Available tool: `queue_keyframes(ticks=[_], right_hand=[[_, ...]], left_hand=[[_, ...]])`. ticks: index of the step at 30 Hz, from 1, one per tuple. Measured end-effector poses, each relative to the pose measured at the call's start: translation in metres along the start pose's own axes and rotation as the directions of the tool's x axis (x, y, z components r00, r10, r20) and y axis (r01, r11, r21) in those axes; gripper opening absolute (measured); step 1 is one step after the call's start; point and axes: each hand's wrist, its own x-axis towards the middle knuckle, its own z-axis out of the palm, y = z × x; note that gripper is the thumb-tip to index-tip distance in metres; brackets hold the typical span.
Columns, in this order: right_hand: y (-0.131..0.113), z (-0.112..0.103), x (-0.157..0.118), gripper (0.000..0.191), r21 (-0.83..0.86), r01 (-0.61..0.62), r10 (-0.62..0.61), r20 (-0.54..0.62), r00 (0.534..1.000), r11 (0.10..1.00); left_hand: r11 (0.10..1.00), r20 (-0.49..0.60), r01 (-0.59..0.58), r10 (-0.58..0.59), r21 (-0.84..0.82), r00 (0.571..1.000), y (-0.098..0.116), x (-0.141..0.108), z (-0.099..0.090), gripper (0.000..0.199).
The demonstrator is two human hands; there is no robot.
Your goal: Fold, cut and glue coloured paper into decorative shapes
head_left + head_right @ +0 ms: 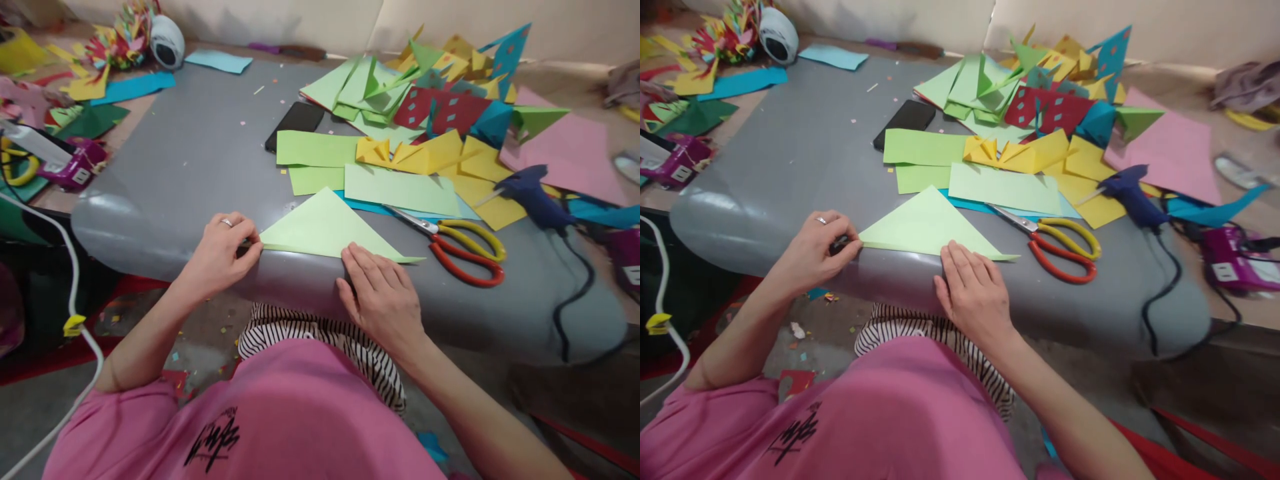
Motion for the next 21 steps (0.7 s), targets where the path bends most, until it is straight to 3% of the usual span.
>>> queue_keyframes(ticks=[11, 17, 19, 21], right_hand=[[0.000, 0.001, 0.000, 0.048, -0.020, 0.008, -0.009, -0.033, 0.999, 1.000], [0.000, 0.001, 0.001, 0.049, 0.002, -0.002, 0.002, -0.041, 0.999, 1.000], [0.000, 0.001, 0.002, 0.044, -0.023, 0.010, -0.012, -0.066, 0.998, 1.000], [-0.001, 0.001, 0.003, 0.041, -0.045, 0.019, -0.023, -0.088, 0.996, 0.999]], left_hand=[[0.992, -0.018, 0.120, -0.119, 0.050, 0.993, -0.017, 0.002, -0.002, 0.013], [0.981, -0.001, 0.158, -0.159, 0.115, 0.987, -0.015, 0.001, -0.002, 0.011], [0.985, 0.010, 0.061, -0.063, 0.159, 0.998, -0.014, 0.000, 0.000, 0.038], [0.967, 0.045, -0.108, 0.100, 0.232, 0.994, -0.014, -0.002, 0.002, 0.064]])
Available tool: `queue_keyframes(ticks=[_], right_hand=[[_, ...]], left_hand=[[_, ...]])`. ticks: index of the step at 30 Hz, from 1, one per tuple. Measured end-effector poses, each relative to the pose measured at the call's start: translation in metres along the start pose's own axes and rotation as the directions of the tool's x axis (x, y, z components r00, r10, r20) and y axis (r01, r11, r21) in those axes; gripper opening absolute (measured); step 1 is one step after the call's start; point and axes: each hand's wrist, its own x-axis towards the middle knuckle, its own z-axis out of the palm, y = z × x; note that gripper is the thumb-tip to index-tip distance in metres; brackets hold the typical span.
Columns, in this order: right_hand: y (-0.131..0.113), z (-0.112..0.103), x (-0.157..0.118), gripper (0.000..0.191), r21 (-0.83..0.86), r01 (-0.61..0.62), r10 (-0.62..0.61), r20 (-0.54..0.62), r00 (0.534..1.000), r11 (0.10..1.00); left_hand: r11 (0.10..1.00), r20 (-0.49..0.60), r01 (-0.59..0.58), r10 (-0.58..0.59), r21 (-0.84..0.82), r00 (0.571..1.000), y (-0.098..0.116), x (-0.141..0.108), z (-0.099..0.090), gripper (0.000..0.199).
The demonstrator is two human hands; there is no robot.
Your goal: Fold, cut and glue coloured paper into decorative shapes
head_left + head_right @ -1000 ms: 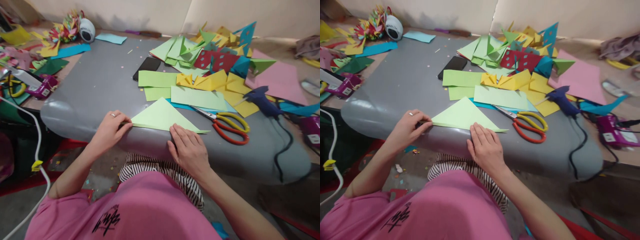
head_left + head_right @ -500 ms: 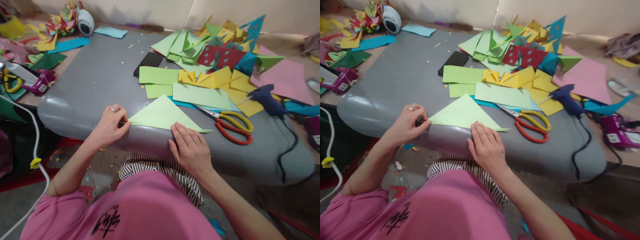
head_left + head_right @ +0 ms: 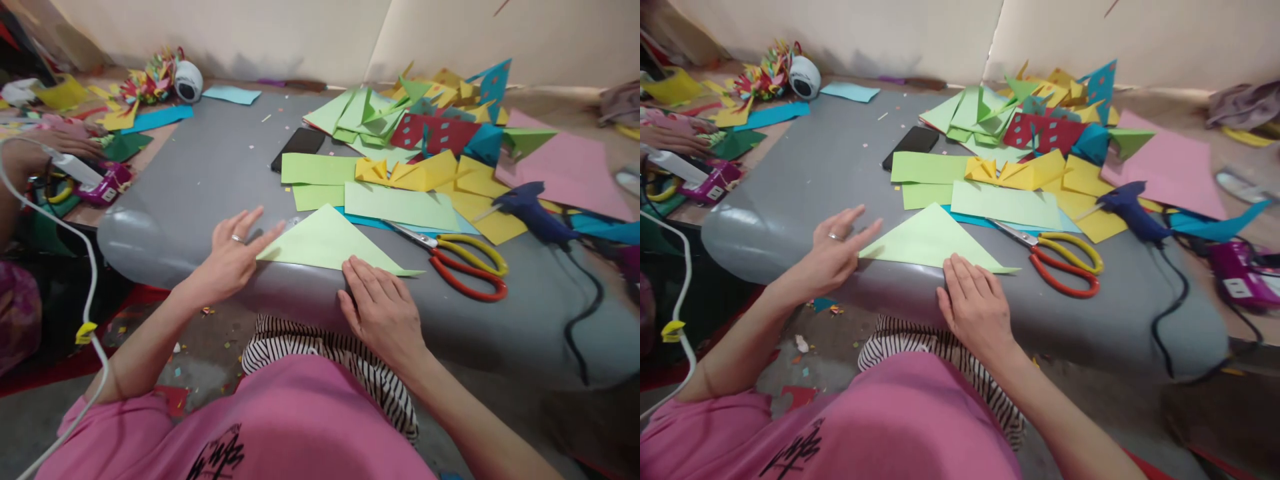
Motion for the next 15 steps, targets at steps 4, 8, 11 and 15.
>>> queue_keyframes(ticks=[4, 8, 11, 15], right_hand=[[0.000, -0.001, 0.002, 0.038, -0.024, 0.018, -0.018, -0.031, 0.999, 1.000], [0.001, 0.000, 0.001, 0.037, -0.026, 0.024, -0.026, -0.059, 0.998, 0.999], [0.000, 0.001, 0.000, 0.038, -0.016, 0.021, -0.022, -0.059, 0.998, 1.000], [-0.001, 0.002, -0.001, 0.038, -0.005, 0.000, 0.000, -0.054, 0.999, 1.000]], left_hand=[[0.970, 0.098, -0.216, 0.206, 0.109, 0.974, -0.001, 0.003, 0.003, 0.088], [0.958, 0.177, -0.255, 0.231, 0.128, 0.957, 0.004, 0.005, 0.001, 0.084], [0.941, 0.093, -0.254, 0.238, 0.223, 0.967, 0.016, -0.001, 0.000, 0.073], [0.896, -0.020, -0.251, 0.278, 0.367, 0.960, 0.043, -0.012, 0.001, 0.053]])
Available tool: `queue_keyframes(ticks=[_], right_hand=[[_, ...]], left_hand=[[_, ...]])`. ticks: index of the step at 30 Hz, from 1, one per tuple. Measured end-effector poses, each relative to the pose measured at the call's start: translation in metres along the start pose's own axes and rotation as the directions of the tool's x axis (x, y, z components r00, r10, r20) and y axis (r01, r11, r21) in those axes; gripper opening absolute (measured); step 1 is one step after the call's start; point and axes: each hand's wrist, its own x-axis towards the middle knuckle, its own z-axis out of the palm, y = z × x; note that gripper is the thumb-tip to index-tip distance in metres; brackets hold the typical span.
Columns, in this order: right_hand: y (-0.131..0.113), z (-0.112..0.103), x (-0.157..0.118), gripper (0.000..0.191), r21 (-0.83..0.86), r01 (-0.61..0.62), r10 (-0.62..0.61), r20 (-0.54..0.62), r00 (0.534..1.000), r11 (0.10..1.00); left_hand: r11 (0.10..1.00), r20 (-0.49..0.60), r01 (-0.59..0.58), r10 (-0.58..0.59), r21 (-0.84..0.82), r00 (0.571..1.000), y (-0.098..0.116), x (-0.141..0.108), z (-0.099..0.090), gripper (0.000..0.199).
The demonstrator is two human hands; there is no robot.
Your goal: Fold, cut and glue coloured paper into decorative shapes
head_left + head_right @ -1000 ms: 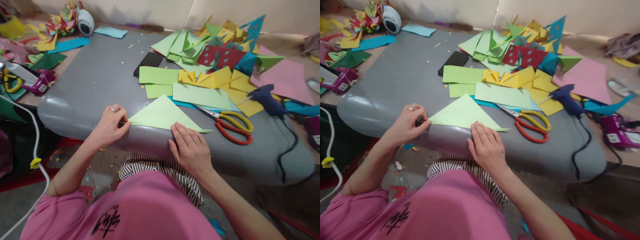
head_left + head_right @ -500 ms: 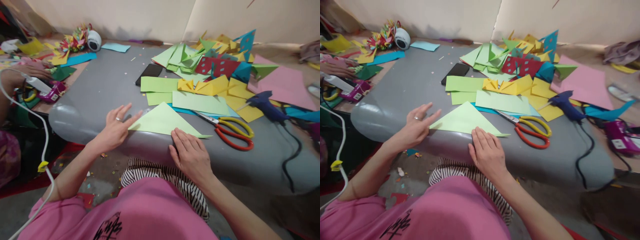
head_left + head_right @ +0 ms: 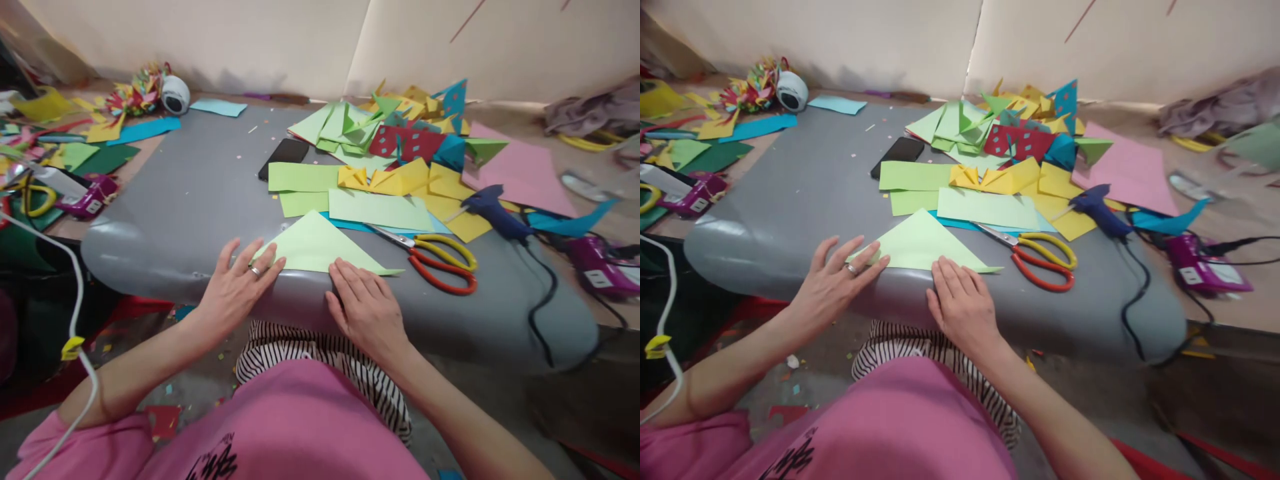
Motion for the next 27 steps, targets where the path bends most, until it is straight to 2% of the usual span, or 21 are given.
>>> queue_keyframes(ticks=[4, 10, 14, 22, 24, 27], right_hand=[[-0.002, 0.000, -0.003, 0.039, 0.008, -0.033, 0.033, 0.020, 0.999, 0.999], [-0.005, 0.002, -0.008, 0.041, 0.018, -0.063, 0.062, 0.063, 0.996, 0.998], [-0.005, 0.002, -0.008, 0.041, 0.015, -0.068, 0.067, 0.045, 0.997, 0.998], [-0.006, 0.003, -0.006, 0.040, 0.004, -0.064, 0.064, 0.011, 0.998, 0.998], [-0.007, 0.003, -0.006, 0.040, 0.013, -0.074, 0.073, 0.019, 0.997, 0.997], [-0.009, 0.004, -0.007, 0.041, 0.035, -0.088, 0.087, 0.029, 0.996, 0.995]], left_hand=[[0.995, -0.011, 0.027, -0.026, 0.096, 1.000, 0.030, 0.007, -0.004, 0.043], [0.980, -0.064, 0.146, -0.139, 0.133, 0.988, 0.057, 0.013, 0.000, 0.049], [0.983, -0.052, 0.139, -0.134, 0.117, 0.990, 0.052, 0.006, 0.000, 0.045], [0.973, -0.029, 0.196, -0.194, 0.121, 0.981, 0.012, -0.027, -0.003, 0.043], [0.971, -0.078, 0.223, -0.217, 0.083, 0.973, 0.012, -0.024, -0.006, 0.040], [0.976, -0.163, 0.217, -0.214, -0.002, 0.963, 0.029, -0.005, -0.007, 0.044]])
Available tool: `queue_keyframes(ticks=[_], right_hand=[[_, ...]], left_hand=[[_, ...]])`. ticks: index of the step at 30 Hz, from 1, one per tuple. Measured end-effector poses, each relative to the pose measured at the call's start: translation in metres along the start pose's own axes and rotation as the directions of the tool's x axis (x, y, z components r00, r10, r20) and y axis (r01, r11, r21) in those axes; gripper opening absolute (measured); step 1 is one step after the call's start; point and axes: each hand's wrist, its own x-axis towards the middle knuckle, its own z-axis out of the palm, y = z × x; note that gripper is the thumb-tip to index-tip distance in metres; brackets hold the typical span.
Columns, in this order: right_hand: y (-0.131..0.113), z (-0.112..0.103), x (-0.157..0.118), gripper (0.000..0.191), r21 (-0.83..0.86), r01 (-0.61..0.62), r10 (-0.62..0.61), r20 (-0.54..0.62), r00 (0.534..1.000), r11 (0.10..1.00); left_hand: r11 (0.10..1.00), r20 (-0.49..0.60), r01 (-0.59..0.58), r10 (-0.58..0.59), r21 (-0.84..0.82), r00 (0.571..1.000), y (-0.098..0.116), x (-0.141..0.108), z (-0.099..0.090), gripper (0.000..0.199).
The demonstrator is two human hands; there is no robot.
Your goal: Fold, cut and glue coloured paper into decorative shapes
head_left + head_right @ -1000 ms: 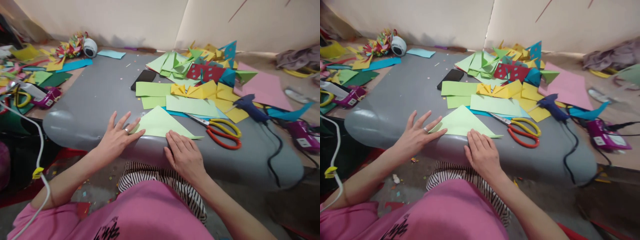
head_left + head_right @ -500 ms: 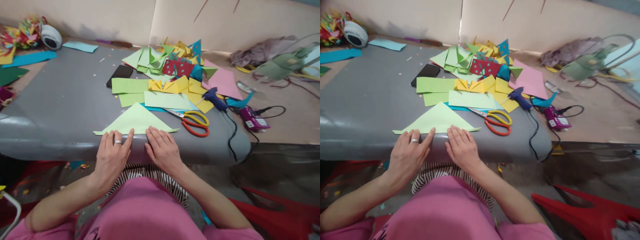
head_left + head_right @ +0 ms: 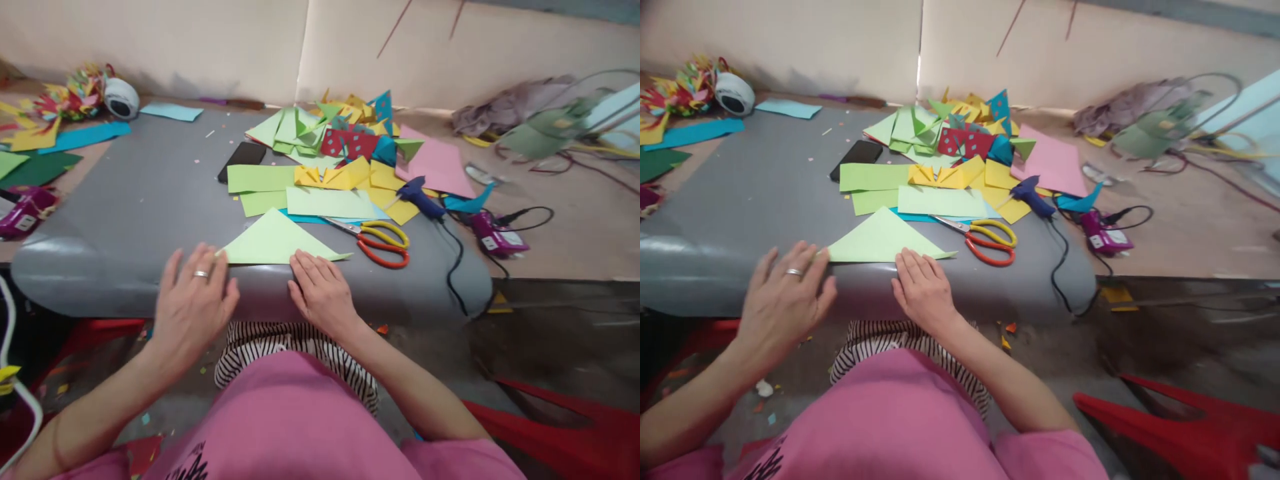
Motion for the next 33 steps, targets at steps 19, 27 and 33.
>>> queue_keyframes(ticks=[19, 27, 33], right_hand=[[0.055, -0.023, -0.041, 0.048, -0.025, -0.175, 0.177, 0.087, 0.980, 0.984], [0.044, -0.018, -0.007, 0.035, 0.062, 0.063, -0.065, 0.026, 0.998, 0.996], [0.042, -0.007, -0.010, 0.034, 0.073, 0.058, -0.058, -0.011, 0.998, 0.996]], left_hand=[[0.926, -0.040, -0.180, 0.177, -0.332, 0.983, 0.042, 0.015, 0.038, 0.079], [0.928, -0.065, -0.226, 0.217, -0.296, 0.974, 0.041, 0.016, 0.042, 0.075], [0.980, 0.000, -0.065, 0.066, -0.190, 0.998, 0.004, -0.005, 0.038, 0.080]])
